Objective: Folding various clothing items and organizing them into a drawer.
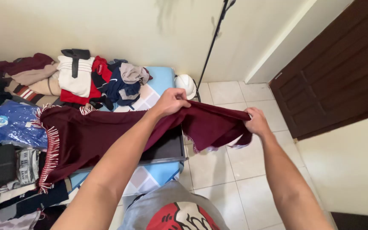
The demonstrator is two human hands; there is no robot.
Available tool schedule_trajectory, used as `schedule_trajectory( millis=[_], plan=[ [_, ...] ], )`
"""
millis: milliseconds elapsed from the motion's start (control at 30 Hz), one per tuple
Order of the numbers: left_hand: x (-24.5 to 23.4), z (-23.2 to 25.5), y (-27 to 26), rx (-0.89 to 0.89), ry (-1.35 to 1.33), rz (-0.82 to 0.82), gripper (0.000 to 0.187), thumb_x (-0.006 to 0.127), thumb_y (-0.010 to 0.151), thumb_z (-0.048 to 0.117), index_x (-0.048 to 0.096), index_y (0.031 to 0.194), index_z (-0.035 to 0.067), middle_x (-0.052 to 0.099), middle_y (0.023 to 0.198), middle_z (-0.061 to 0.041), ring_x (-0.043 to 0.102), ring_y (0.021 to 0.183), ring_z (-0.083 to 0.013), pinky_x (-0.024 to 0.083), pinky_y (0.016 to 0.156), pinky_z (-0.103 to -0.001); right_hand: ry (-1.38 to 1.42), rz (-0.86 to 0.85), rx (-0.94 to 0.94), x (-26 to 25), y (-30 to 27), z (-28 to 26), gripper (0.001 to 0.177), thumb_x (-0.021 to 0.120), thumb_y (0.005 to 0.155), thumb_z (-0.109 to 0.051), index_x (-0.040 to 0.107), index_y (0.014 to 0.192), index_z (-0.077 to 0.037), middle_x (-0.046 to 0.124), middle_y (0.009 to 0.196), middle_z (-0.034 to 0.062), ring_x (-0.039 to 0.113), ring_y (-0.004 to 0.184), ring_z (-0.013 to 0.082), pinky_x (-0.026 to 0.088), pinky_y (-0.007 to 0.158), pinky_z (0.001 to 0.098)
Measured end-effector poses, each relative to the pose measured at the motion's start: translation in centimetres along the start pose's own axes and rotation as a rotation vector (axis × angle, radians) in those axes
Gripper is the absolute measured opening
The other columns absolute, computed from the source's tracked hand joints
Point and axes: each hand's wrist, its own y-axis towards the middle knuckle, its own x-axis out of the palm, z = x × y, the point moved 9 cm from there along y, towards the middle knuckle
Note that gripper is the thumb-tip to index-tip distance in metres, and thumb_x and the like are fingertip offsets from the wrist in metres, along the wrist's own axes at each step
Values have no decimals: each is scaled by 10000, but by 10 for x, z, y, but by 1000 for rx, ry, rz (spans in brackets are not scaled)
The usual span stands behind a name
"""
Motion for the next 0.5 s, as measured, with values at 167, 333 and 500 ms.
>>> schedule_trajectory(
  millis=[167, 333, 500],
  plan=[
    [13, -47, 15, -100, 350, -117, 273, 816, 652, 389, 745, 834, 198, 718, 791, -58, 703, 914, -250, 532, 813, -389, 147, -115, 47, -30, -11, -28, 379, 799, 761, -246, 704, 1119, -167, 705, 1156, 190, 624, 1185, 426, 483, 996, 548],
    [65, 5, -8, -118, 599, -370, 606, 863, 624, 466, 680, 1099, 137, 742, 1115, -138, 683, 1166, -326, 542, 1007, -468, 155, -117, -81, -68, -20, -97, 290, 799, 813, -219, 670, 1040, -93, 686, 1002, 223, 655, 1021, 419, 486, 881, 513],
    [113, 71, 3, 212, 250, -193, 683, 892, 712, 429, 583, 1259, 162, 710, 1212, -114, 649, 1205, -361, 532, 1045, -515, 44, -157, -354, -71, -13, -142, 301, 720, 823, -51, 630, 1102, -120, 668, 1107, 183, 639, 1097, 447, 531, 896, 550]
  ],
)
